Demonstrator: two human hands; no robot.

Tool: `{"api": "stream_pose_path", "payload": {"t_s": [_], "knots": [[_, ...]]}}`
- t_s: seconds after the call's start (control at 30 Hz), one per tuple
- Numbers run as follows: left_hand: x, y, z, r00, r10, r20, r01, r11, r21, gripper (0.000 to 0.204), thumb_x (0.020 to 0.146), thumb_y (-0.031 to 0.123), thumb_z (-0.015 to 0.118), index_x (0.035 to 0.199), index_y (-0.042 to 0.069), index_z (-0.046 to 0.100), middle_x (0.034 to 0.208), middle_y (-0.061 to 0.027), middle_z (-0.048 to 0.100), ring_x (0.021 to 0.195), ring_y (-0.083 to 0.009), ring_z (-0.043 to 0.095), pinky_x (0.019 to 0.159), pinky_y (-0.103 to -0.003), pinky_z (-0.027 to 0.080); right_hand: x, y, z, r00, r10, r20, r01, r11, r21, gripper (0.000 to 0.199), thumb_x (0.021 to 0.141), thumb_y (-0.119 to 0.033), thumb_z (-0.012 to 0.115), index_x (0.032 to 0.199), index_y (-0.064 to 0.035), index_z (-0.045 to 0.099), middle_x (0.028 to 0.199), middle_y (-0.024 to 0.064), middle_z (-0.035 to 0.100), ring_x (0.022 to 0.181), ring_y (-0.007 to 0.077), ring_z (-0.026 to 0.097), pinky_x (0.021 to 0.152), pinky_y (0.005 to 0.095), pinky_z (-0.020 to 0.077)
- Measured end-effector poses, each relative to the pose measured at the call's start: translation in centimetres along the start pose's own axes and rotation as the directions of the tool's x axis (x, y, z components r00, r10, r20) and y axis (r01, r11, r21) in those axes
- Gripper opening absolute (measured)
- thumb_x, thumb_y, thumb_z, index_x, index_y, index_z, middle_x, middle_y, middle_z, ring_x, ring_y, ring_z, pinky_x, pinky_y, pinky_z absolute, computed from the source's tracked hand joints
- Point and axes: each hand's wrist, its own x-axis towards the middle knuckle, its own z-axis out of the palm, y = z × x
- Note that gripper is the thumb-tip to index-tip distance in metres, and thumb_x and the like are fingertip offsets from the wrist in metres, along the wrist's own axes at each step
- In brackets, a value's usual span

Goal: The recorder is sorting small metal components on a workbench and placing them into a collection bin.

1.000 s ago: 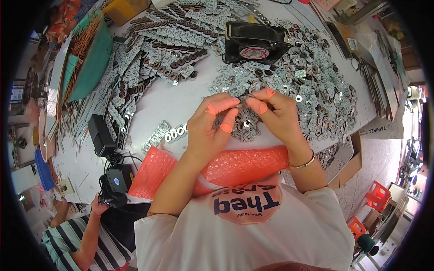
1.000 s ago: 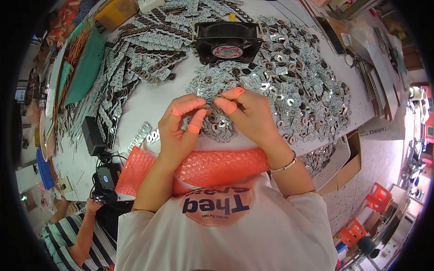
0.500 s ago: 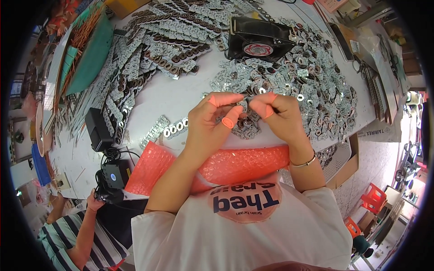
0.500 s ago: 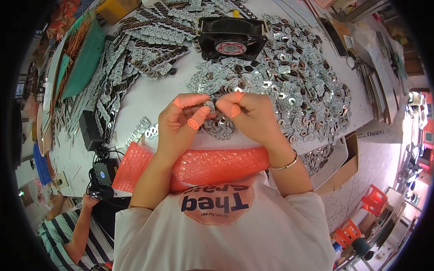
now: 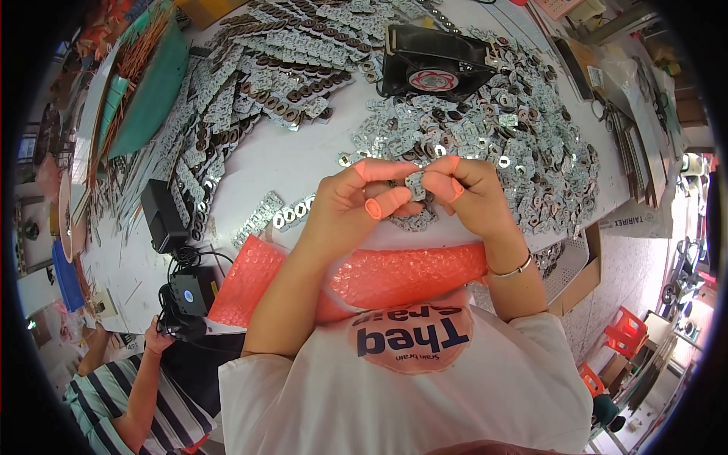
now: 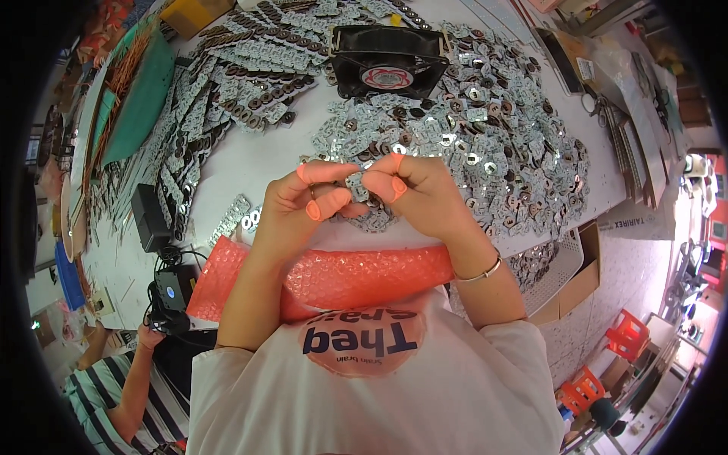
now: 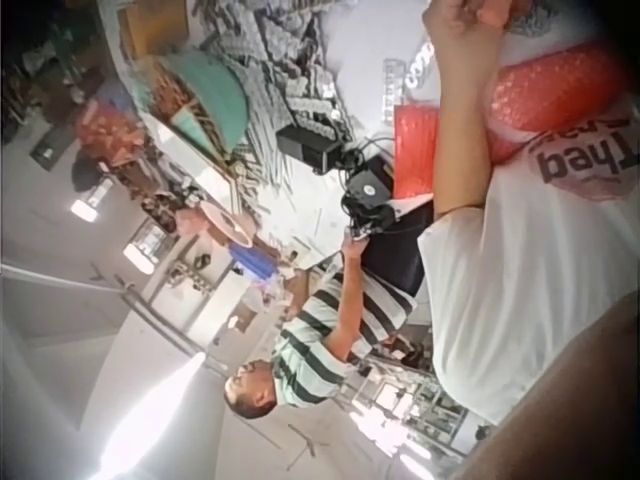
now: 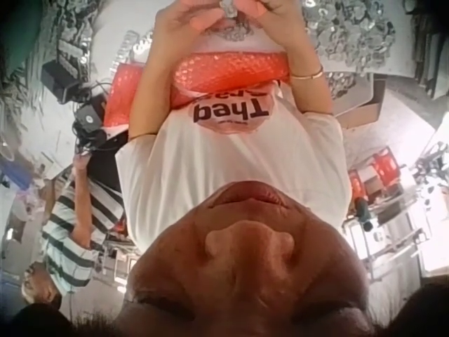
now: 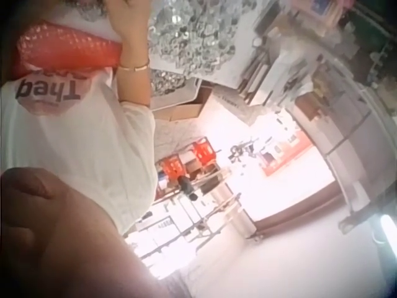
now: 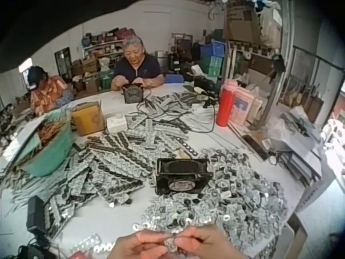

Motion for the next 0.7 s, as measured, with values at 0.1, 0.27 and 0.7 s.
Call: {"api": "stream_pose_path", "payload": {"t_s": [0.1, 0.27, 0.7], "knots": [[0.1, -0.1, 0.1, 0.999, 0.037, -0.037, -0.039, 0.998, -0.048, 0.021, 0.083, -0.004, 0.059, 0.104, -0.001, 0.062, 0.1, -0.0097, 0.061, 0.086, -0.0186, 0.062, 0.074, -0.034, 0.057, 0.1, 0.0, 0.0, 0.991, 0.124, 0.052, -0.131, 0.976, 0.174, 0.014, 0.086, -0.013, 0.063, 0.077, -0.0021, 0.06, 0.058, -0.0032, 0.05, 0.046, 0.0032, 0.039, 0.042, 0.0192, 0.0291], [0.1, -0.4, -0.1, 0.999, 0.037, -0.036, -0.038, 0.999, -0.029, 0.02, 0.084, -0.002, 0.06, 0.103, -0.001, 0.061, 0.1, -0.0095, 0.061, 0.086, -0.0188, 0.062, 0.074, -0.034, 0.057, 0.1, 0.2, -0.1, 0.982, 0.133, 0.133, -0.162, 0.959, 0.232, 0.015, 0.086, -0.013, 0.063, 0.077, -0.002, 0.058, 0.059, -0.0033, 0.048, 0.045, 0.0029, 0.035, 0.041, 0.0189, 0.0267], [0.5, -1.6, 0.4, 0.906, 0.424, -0.018, -0.349, 0.768, 0.536, 0.029, 0.075, -0.001, 0.071, 0.1, 0.002, 0.056, 0.092, -0.0057, 0.061, 0.083, -0.0135, 0.059, 0.076, -0.027, 0.049, 0.1, 0.5, 0.4, 0.987, 0.151, -0.055, -0.123, 0.933, 0.339, 0.012, 0.089, -0.014, 0.06, 0.084, -0.0032, 0.059, 0.064, -0.0039, 0.048, 0.049, 0.0032, 0.038, 0.045, 0.0184, 0.0283]]}}
